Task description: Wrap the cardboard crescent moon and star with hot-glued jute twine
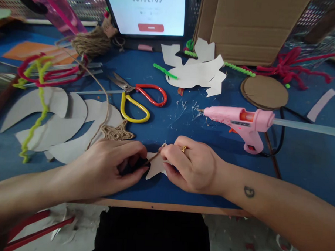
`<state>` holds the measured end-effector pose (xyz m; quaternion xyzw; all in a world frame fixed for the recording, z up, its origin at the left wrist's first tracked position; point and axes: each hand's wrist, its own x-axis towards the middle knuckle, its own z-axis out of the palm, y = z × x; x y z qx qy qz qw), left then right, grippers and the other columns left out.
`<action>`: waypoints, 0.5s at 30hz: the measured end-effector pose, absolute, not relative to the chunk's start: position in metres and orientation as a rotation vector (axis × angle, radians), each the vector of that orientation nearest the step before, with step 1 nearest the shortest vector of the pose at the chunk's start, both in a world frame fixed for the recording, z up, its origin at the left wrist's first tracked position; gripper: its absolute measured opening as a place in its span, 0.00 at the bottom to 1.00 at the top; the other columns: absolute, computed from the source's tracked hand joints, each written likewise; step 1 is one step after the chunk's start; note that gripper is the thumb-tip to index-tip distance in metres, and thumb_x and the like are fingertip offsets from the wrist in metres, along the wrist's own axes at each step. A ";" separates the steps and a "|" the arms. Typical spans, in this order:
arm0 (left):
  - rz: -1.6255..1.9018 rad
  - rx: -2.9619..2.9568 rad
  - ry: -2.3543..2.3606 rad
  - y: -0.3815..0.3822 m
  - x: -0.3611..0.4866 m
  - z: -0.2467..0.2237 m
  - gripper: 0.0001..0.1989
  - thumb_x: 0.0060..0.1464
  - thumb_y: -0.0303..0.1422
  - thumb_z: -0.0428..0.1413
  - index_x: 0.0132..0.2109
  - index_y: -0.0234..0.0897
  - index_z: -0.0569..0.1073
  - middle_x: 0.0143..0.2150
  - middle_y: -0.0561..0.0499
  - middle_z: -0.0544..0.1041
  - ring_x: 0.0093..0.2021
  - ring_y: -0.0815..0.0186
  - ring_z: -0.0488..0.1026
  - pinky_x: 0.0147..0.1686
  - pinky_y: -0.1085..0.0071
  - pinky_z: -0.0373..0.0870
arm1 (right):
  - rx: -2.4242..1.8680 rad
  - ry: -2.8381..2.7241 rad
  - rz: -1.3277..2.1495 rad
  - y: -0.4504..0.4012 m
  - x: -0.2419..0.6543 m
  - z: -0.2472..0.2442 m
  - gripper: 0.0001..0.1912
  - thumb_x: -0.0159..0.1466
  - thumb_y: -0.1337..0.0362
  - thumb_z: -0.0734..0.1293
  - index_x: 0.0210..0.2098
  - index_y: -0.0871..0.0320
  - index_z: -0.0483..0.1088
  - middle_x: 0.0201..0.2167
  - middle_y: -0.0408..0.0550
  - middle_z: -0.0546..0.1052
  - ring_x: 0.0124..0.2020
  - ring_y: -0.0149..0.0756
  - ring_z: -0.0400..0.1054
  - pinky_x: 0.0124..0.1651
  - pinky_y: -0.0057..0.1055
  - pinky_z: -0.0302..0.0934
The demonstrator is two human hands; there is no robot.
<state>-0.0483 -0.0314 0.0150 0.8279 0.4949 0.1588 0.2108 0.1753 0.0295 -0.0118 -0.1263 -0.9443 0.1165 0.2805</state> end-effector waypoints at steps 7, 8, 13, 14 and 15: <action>0.416 2.327 1.342 -0.031 -0.049 0.014 0.03 0.53 0.26 0.52 0.33 0.36 0.70 0.25 0.58 0.69 0.22 0.75 0.66 0.23 0.77 0.60 | -0.345 -2.539 0.324 0.029 0.176 -0.010 0.08 0.63 0.71 0.63 0.43 0.63 0.64 0.34 0.52 0.78 0.33 0.35 0.70 0.33 0.30 0.69; 0.421 2.326 1.340 -0.031 -0.049 0.014 0.03 0.53 0.26 0.52 0.34 0.36 0.70 0.25 0.58 0.69 0.22 0.75 0.66 0.23 0.77 0.60 | -0.344 -2.539 0.323 0.029 0.176 -0.010 0.08 0.63 0.71 0.63 0.43 0.62 0.64 0.33 0.52 0.78 0.33 0.34 0.69 0.33 0.30 0.69; 0.476 2.369 1.330 -0.032 -0.049 0.011 0.05 0.54 0.25 0.51 0.37 0.36 0.70 0.27 0.57 0.71 0.23 0.74 0.68 0.24 0.77 0.61 | -0.368 -2.540 0.332 0.028 0.176 -0.009 0.05 0.63 0.71 0.62 0.40 0.59 0.64 0.29 0.48 0.77 0.33 0.35 0.70 0.33 0.30 0.69; 0.489 2.382 1.321 -0.032 -0.049 0.010 0.05 0.54 0.25 0.51 0.38 0.36 0.71 0.27 0.57 0.71 0.24 0.74 0.68 0.24 0.77 0.62 | -0.362 -2.529 0.327 0.028 0.176 -0.009 0.05 0.63 0.71 0.63 0.40 0.59 0.64 0.29 0.48 0.77 0.32 0.34 0.69 0.33 0.30 0.69; 0.496 2.390 1.314 -0.032 -0.049 0.009 0.06 0.54 0.25 0.51 0.38 0.36 0.71 0.27 0.57 0.71 0.24 0.73 0.68 0.24 0.77 0.62 | -0.350 -2.513 0.318 0.028 0.176 -0.008 0.06 0.63 0.72 0.63 0.40 0.59 0.64 0.29 0.48 0.78 0.32 0.34 0.69 0.33 0.31 0.69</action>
